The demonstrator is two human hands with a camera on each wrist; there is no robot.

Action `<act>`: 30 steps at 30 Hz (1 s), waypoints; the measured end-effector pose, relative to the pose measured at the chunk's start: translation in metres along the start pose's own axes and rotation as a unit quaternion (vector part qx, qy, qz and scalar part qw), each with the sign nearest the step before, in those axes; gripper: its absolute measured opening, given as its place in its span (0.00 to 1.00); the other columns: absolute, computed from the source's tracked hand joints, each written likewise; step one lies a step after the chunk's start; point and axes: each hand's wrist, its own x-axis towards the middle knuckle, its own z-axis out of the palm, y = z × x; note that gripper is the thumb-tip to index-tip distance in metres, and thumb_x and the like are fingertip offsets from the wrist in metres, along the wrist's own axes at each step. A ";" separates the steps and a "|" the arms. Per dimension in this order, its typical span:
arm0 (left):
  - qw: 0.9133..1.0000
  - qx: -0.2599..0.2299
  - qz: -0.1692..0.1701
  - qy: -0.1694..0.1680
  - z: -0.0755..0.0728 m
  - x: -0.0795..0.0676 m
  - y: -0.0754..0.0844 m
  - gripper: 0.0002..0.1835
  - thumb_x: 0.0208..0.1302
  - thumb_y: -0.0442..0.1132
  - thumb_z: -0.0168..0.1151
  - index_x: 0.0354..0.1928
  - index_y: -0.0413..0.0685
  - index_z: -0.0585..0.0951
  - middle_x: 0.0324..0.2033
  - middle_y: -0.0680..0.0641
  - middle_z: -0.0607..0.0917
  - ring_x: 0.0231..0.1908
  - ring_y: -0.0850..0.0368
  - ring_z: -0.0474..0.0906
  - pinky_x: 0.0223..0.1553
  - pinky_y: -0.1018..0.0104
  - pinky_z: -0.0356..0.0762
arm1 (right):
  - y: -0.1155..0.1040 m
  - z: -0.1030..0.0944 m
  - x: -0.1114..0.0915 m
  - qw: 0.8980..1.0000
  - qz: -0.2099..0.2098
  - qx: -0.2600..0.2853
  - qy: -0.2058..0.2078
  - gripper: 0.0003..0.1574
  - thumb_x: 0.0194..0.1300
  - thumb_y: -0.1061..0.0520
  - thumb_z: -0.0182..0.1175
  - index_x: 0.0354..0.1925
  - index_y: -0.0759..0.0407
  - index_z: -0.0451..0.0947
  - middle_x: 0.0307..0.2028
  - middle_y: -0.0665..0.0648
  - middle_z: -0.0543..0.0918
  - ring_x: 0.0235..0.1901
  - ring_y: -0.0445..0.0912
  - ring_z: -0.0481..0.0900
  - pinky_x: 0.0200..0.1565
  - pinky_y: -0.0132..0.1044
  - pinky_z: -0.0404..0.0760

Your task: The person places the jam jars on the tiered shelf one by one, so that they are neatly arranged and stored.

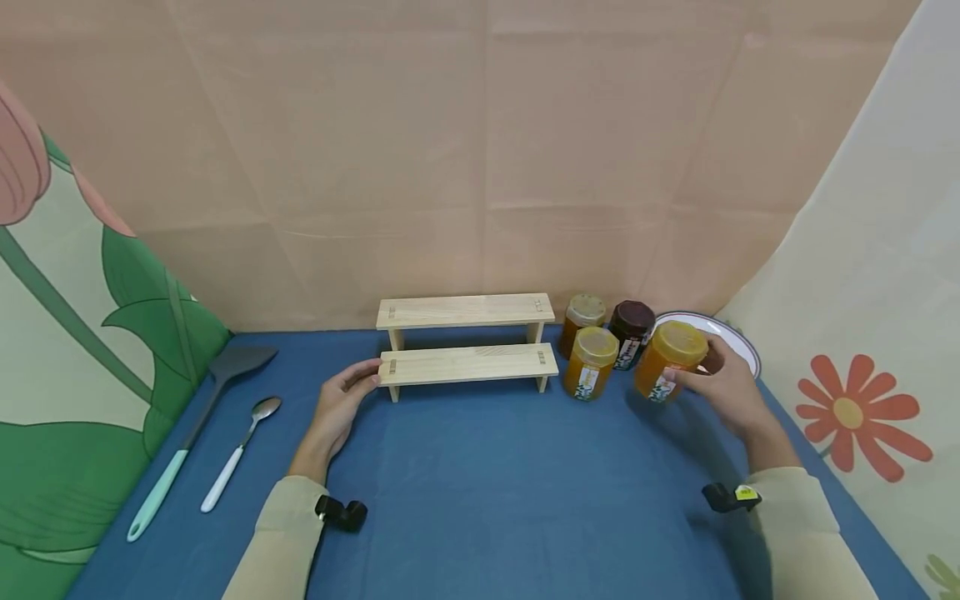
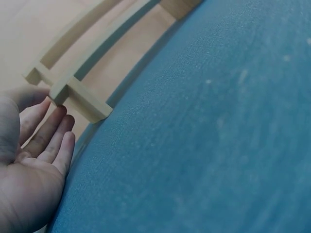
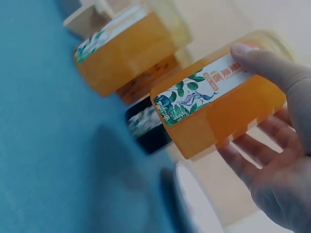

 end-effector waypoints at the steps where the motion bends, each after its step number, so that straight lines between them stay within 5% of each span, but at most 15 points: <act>1: 1.000 0.000 0.001 0.000 0.000 0.000 0.000 0.24 0.77 0.43 0.60 0.71 0.47 0.75 0.69 0.44 0.75 0.62 0.60 0.74 0.72 0.60 0.71 | -0.005 -0.001 0.000 1.000 -0.005 0.005 0.002 0.48 0.67 0.52 0.72 0.77 0.55 0.58 0.56 0.36 0.75 0.53 0.30 0.76 0.48 0.19 0.81; 16: 1.000 0.003 0.006 -0.005 0.001 -0.001 0.000 0.25 0.77 0.45 0.61 0.71 0.48 0.75 0.70 0.44 0.75 0.62 0.62 0.74 0.68 0.68 0.72 | -0.074 -0.006 0.004 1.000 0.002 0.009 0.003 0.49 0.67 0.47 0.71 0.78 0.43 0.58 0.63 0.44 0.74 0.59 0.37 0.74 0.51 0.19 0.81; 23: 1.000 0.003 0.007 -0.004 -0.001 -0.001 -0.001 0.25 0.77 0.45 0.61 0.71 0.48 0.74 0.70 0.44 0.74 0.62 0.62 0.73 0.64 0.74 0.73 | -0.106 0.014 0.020 0.998 -0.031 0.056 -0.021 0.46 0.65 0.52 0.73 0.75 0.45 0.63 0.63 0.47 0.76 0.60 0.41 0.77 0.53 0.22 0.83; 30: 1.000 0.000 0.001 0.001 -0.002 0.000 -0.002 0.26 0.76 0.47 0.62 0.71 0.49 0.75 0.70 0.45 0.75 0.62 0.62 0.73 0.69 0.68 0.72 | -0.126 0.041 0.040 0.994 -0.047 0.091 -0.047 0.46 0.65 0.54 0.73 0.75 0.46 0.63 0.66 0.52 0.76 0.62 0.45 0.76 0.58 0.29 0.83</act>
